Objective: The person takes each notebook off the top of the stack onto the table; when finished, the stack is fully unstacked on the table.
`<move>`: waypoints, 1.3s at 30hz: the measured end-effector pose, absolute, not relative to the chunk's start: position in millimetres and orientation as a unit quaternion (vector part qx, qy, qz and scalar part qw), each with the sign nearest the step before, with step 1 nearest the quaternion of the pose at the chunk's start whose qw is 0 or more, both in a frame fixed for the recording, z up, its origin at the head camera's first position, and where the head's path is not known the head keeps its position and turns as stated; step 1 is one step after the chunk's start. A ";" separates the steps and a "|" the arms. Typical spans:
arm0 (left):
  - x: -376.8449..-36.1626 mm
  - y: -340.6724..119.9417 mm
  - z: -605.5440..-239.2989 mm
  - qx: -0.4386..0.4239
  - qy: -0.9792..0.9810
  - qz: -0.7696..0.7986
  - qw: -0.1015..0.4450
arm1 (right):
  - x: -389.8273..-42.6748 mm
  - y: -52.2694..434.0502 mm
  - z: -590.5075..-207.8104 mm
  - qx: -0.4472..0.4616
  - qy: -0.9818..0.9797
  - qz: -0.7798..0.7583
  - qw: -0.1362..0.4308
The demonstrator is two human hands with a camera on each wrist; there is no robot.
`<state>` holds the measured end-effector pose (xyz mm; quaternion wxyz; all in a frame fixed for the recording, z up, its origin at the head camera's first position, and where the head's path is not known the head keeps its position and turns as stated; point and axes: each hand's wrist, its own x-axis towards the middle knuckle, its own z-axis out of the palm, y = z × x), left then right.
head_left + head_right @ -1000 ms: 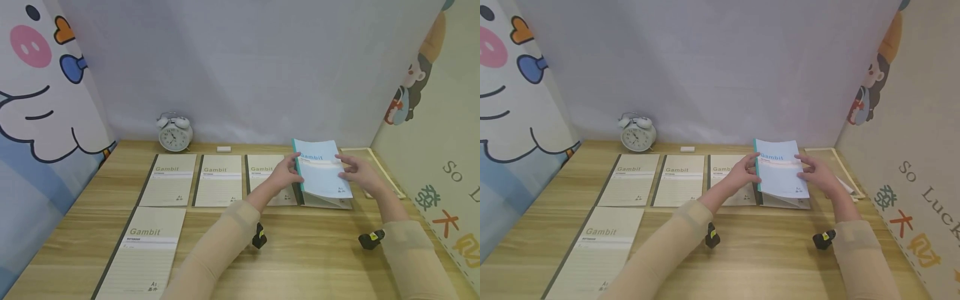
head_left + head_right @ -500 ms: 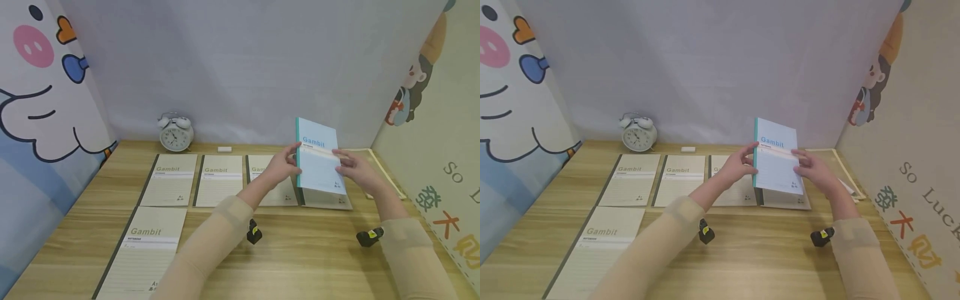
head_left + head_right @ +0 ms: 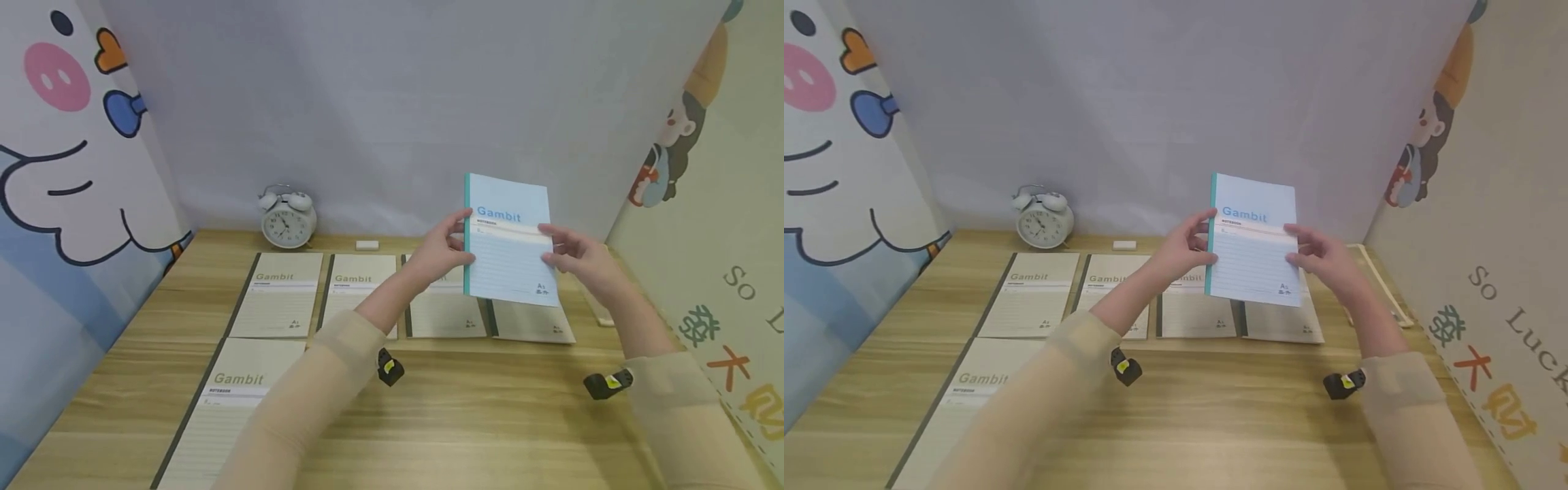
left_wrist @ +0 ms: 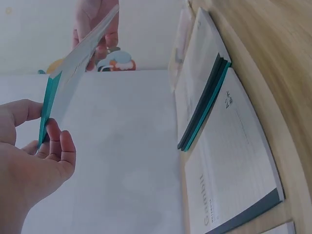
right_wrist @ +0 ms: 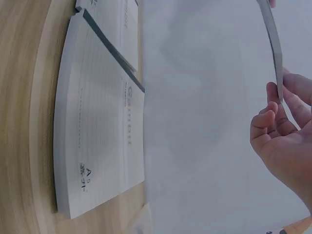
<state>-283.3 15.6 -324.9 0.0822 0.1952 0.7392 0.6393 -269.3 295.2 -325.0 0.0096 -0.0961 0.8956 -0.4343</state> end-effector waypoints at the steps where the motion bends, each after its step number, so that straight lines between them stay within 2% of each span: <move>1: -282.7 11.7 -322.4 0.200 0.744 0.633 0.076 | -268.0 292.4 -321.9 -0.099 0.896 -0.432 0.008; 13: -275.5 -32.2 -304.3 0.235 0.778 0.582 0.012 | -250.0 249.4 -290.6 -0.131 0.886 -0.445 -0.030; 25: -255.7 -80.3 -296.0 0.255 0.797 0.547 0.012 | -229.9 208.3 -283.6 -0.189 0.866 -0.460 -0.055; 32: -236.2 -112.2 -301.8 0.245 0.828 0.505 -0.015 | -215.8 182.8 -288.5 -0.227 0.871 -0.434 -0.044; 39: -216.6 -139.1 -316.8 0.237 0.851 0.469 -0.003 | -201.4 161.2 -303.7 -0.256 0.873 -0.416 -0.018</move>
